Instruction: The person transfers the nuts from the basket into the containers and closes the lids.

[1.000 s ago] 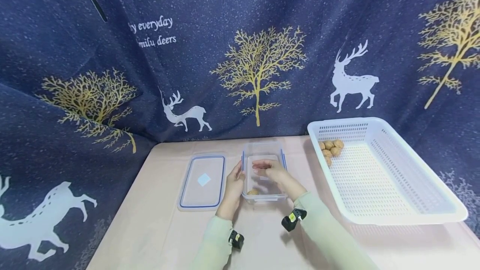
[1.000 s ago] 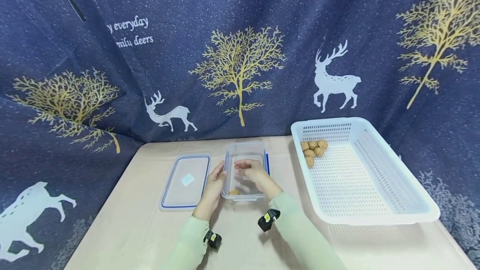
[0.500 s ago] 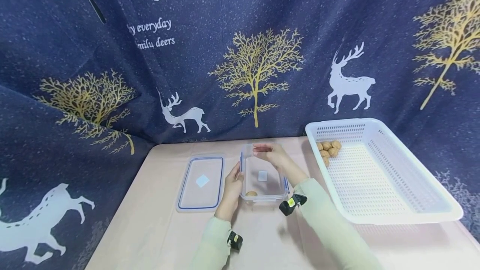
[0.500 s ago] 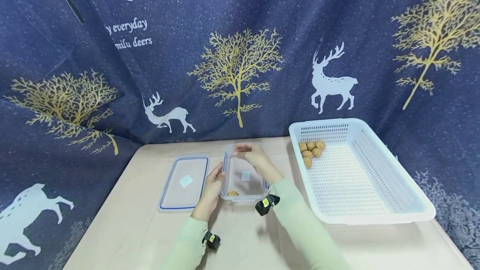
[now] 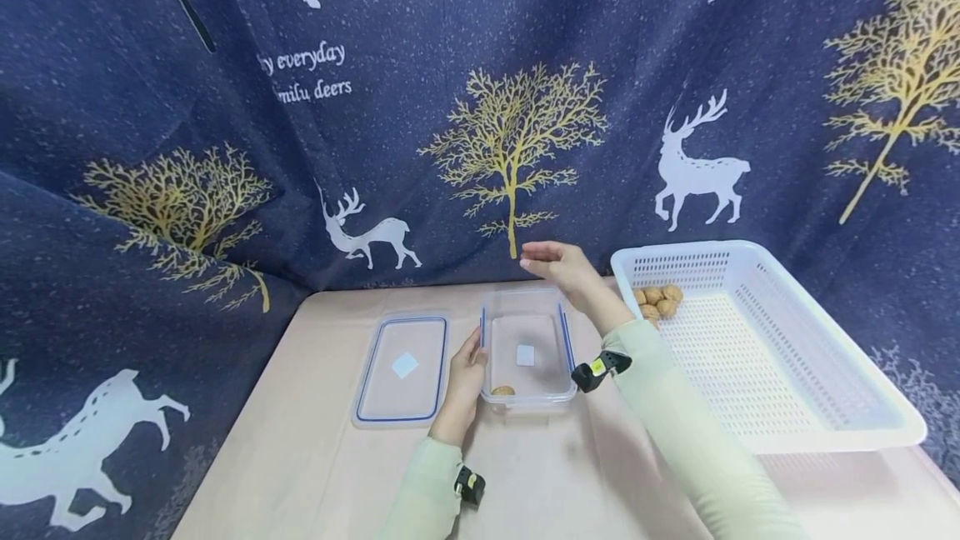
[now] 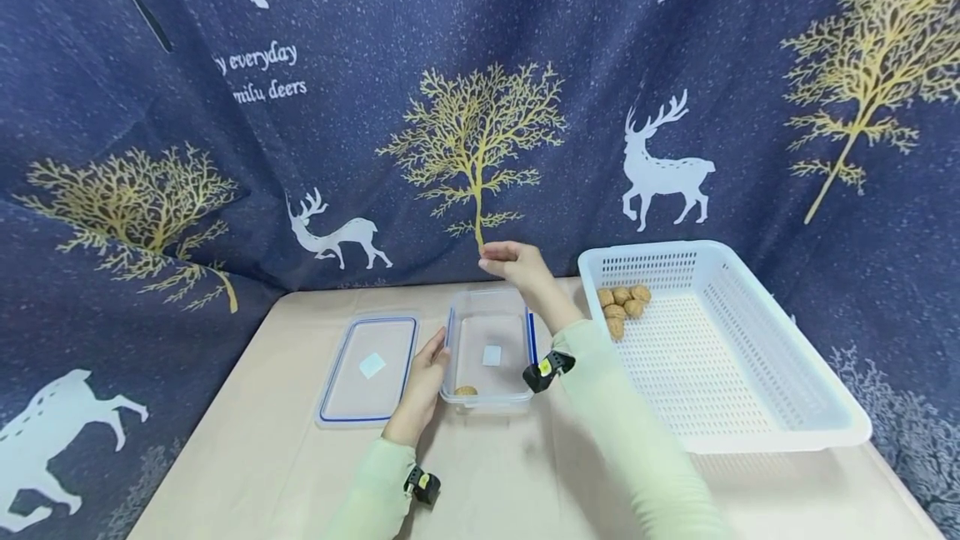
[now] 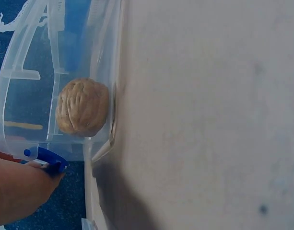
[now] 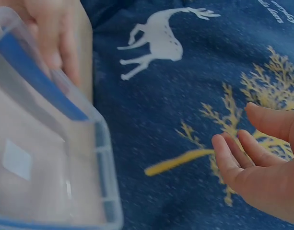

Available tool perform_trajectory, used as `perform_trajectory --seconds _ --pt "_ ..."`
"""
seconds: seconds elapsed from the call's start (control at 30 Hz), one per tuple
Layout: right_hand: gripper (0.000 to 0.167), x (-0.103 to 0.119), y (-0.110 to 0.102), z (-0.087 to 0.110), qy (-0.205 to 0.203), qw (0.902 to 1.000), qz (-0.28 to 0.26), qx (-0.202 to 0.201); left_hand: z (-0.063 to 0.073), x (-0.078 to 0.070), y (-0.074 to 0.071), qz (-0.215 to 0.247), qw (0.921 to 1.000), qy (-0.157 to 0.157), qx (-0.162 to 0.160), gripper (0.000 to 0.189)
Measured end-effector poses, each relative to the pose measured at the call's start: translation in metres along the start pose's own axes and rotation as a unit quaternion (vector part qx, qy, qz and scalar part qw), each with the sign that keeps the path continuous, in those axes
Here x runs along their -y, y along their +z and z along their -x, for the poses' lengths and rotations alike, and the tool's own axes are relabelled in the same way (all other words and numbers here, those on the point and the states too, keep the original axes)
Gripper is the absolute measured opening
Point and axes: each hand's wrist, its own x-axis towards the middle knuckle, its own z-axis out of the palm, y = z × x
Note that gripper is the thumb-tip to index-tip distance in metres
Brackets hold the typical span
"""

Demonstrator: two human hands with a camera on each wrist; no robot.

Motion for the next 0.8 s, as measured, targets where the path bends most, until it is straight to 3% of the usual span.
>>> perform_trajectory --seconds 0.53,0.8 --pt "0.056 0.009 -0.079 -0.002 -0.058 0.9969 0.019 -0.051 0.003 0.0 -0.001 -0.011 0.9999 0.002 -0.006 0.048" --pt "0.063 -0.002 -0.121 0.007 -0.073 0.9958 -0.004 -0.055 0.002 0.0 -0.001 -0.009 1.0 0.0 0.0 0.048"
